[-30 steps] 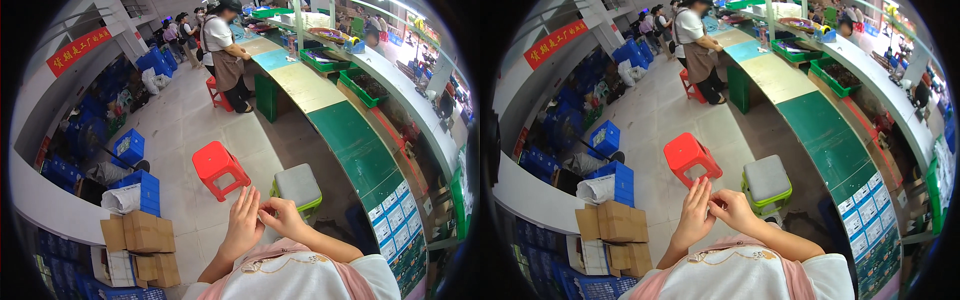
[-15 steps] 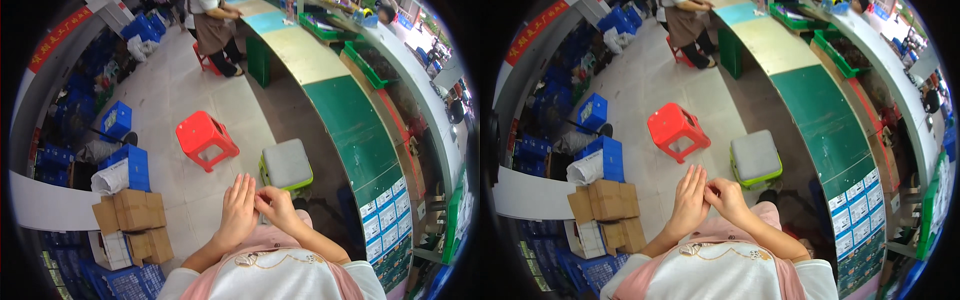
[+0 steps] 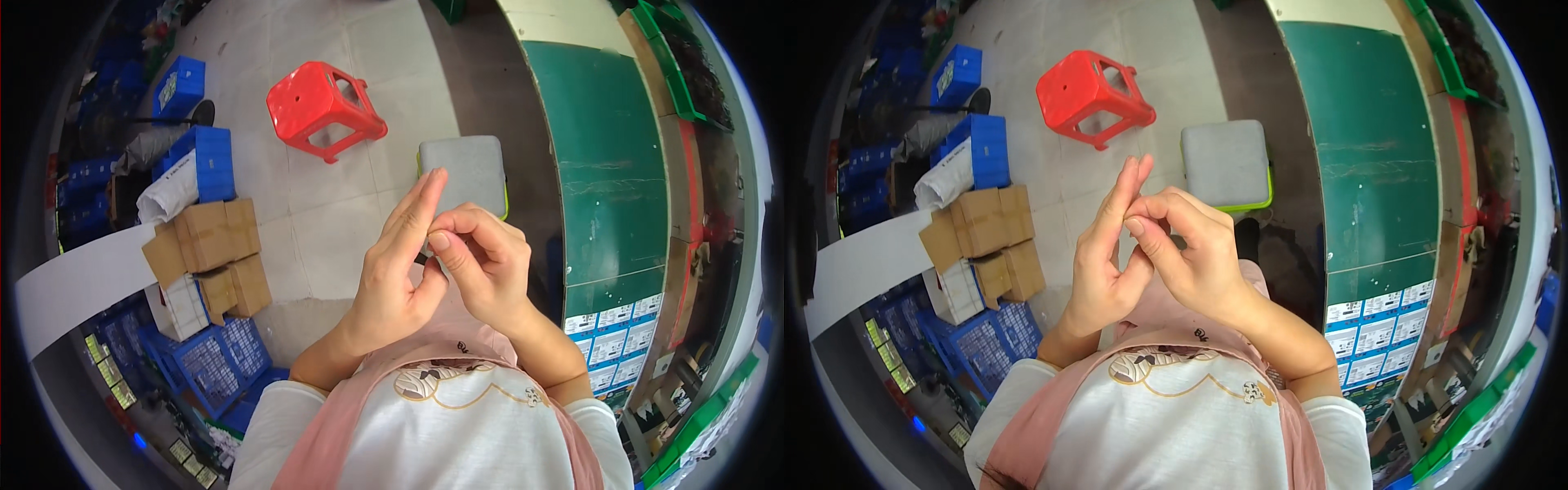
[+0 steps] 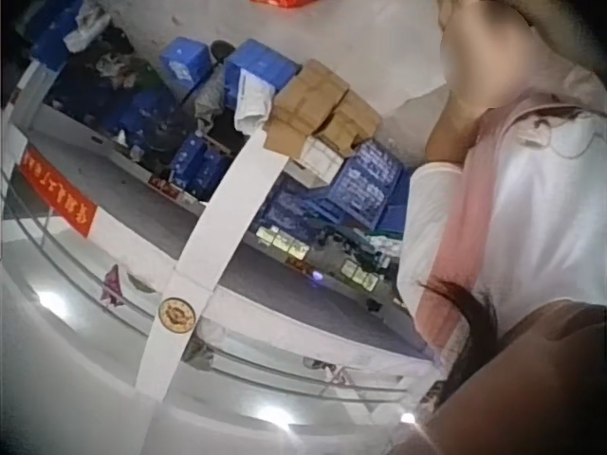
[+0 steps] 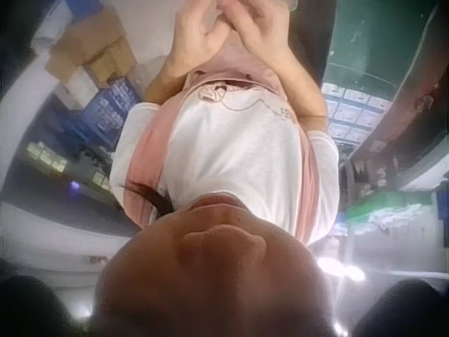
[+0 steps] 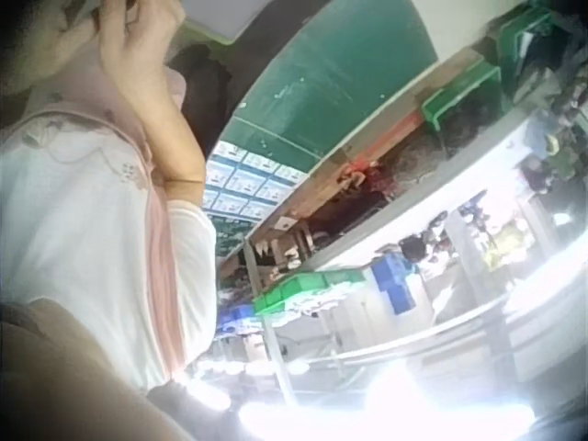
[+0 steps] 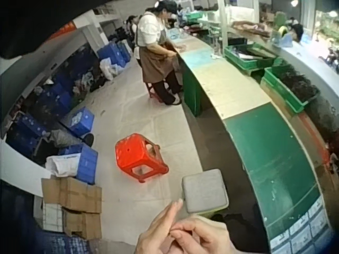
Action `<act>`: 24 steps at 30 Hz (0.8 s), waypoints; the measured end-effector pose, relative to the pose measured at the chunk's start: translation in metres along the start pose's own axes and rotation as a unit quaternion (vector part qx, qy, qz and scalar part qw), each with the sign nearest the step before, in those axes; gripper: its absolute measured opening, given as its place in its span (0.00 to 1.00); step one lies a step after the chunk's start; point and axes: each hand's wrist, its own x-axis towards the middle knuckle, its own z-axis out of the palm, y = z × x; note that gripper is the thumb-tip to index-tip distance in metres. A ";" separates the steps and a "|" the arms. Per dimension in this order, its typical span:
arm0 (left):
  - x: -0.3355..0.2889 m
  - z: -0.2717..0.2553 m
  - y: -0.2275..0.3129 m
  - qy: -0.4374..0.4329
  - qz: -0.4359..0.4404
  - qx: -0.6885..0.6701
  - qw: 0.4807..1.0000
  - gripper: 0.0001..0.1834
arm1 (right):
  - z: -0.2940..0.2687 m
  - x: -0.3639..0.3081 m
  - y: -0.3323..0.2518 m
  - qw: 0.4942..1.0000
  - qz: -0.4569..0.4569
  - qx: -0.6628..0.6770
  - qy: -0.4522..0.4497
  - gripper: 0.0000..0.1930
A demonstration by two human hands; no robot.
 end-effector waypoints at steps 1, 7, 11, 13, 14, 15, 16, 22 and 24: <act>0.000 0.001 -0.004 0.008 -0.004 -0.008 1.000 0.40 | -0.001 0.004 0.003 1.000 -0.004 -0.008 -0.015 0.03; -0.001 -0.019 -0.055 -0.023 -0.076 0.066 0.995 0.38 | 0.020 0.011 0.053 0.993 0.102 0.055 -0.003 0.05; -0.018 -0.055 -0.134 -0.010 -0.182 0.123 0.976 0.22 | 0.048 -0.031 0.165 0.983 0.179 0.021 -0.019 0.04; -0.028 -0.065 -0.185 -0.009 -0.248 0.124 0.961 0.14 | 0.057 -0.075 0.226 0.969 0.234 -0.033 -0.069 0.07; -0.031 -0.065 -0.208 -0.023 -0.316 0.111 0.942 0.15 | 0.059 -0.099 0.251 0.949 0.295 -0.049 -0.098 0.09; -0.034 -0.064 -0.232 -0.040 -0.383 0.101 0.918 0.19 | 0.057 -0.123 0.276 0.917 0.341 -0.130 -0.161 0.11; -0.046 -0.062 -0.263 -0.061 -0.410 0.089 0.906 0.21 | 0.054 -0.149 0.301 0.871 0.386 -0.204 -0.225 0.13; -0.118 -0.015 -0.415 -0.186 -0.497 0.077 0.844 0.27 | -0.038 -0.279 0.427 0.700 0.619 -0.338 0.116 0.11; -0.138 0.004 -0.450 -0.209 -0.456 0.081 0.862 0.26 | -0.068 -0.297 0.442 0.652 0.609 -0.442 0.090 0.13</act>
